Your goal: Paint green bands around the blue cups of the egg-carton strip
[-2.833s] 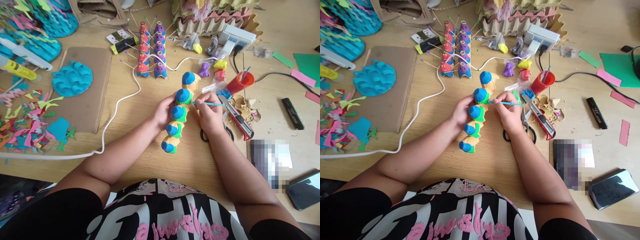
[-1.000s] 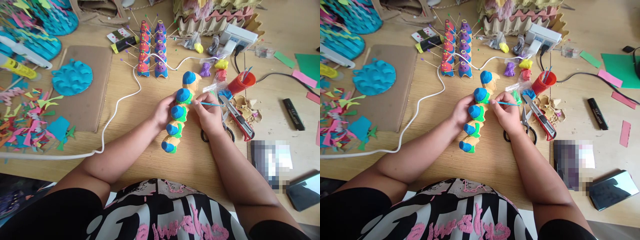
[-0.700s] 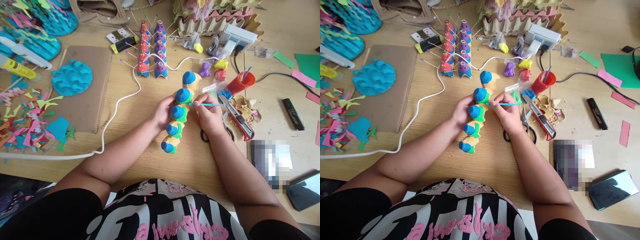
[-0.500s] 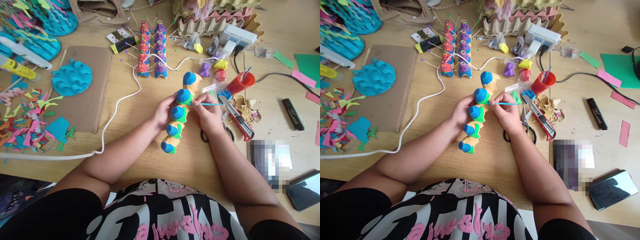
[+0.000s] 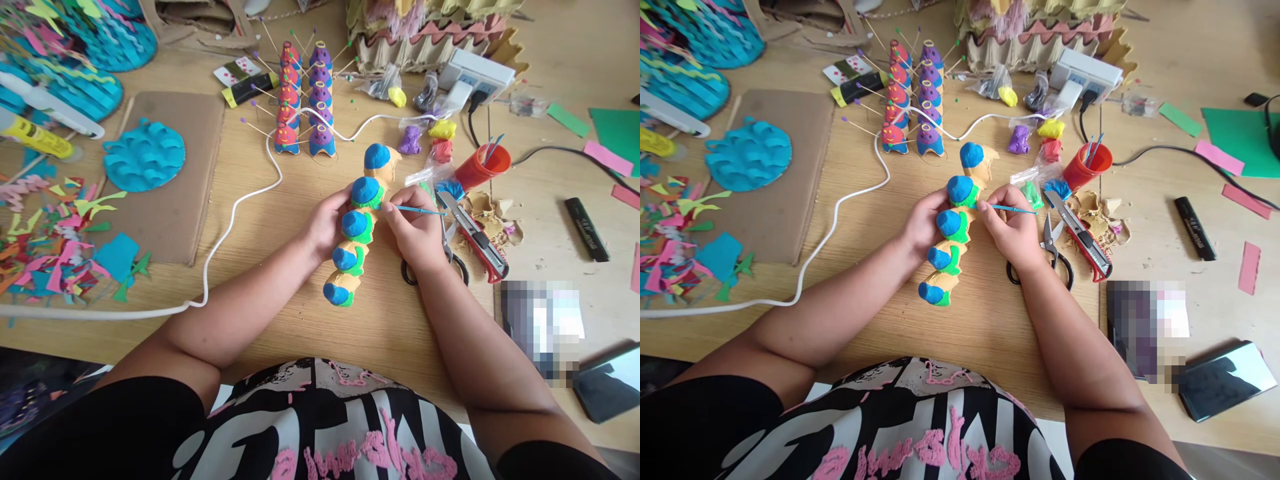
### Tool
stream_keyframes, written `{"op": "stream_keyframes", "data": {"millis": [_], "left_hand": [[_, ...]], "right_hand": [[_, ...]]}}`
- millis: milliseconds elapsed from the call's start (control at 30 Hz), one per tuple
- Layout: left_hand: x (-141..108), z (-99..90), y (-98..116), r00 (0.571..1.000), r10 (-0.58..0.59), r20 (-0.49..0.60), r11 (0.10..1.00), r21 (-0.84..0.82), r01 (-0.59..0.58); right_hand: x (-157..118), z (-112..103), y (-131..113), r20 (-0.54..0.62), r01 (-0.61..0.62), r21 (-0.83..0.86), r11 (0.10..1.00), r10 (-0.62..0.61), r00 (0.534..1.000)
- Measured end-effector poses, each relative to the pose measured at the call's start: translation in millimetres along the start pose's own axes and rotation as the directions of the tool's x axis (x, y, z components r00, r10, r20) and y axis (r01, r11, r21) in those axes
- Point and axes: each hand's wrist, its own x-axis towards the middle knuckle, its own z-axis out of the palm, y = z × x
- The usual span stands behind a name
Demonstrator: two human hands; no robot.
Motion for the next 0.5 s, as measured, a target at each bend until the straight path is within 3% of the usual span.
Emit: {"op": "stream_keyframes", "data": {"millis": [167, 400, 500], "left_hand": [[1.4, -1.5, -0.8, 1.000, -0.011, -0.029, 1.000, -0.016, 0.010], [0.8, -2.8, -1.4, 0.993, -0.100, -0.056, 0.990, -0.101, 0.094], [0.2, -1.5, -1.3, 0.998, -0.053, -0.032, 0.997, -0.059, 0.051]], "right_hand": [[0.3, -0.8, 0.7, -0.021, 0.078, -0.077, 0.994, -0.080, 0.997], [-0.5, -1.7, -0.1, -0.035, 0.038, 0.043, 0.998, -0.036, 0.999], [-0.9, -1.1, -0.9, -0.013, 0.037, 0.016, 0.999, -0.037, 0.999]]}}
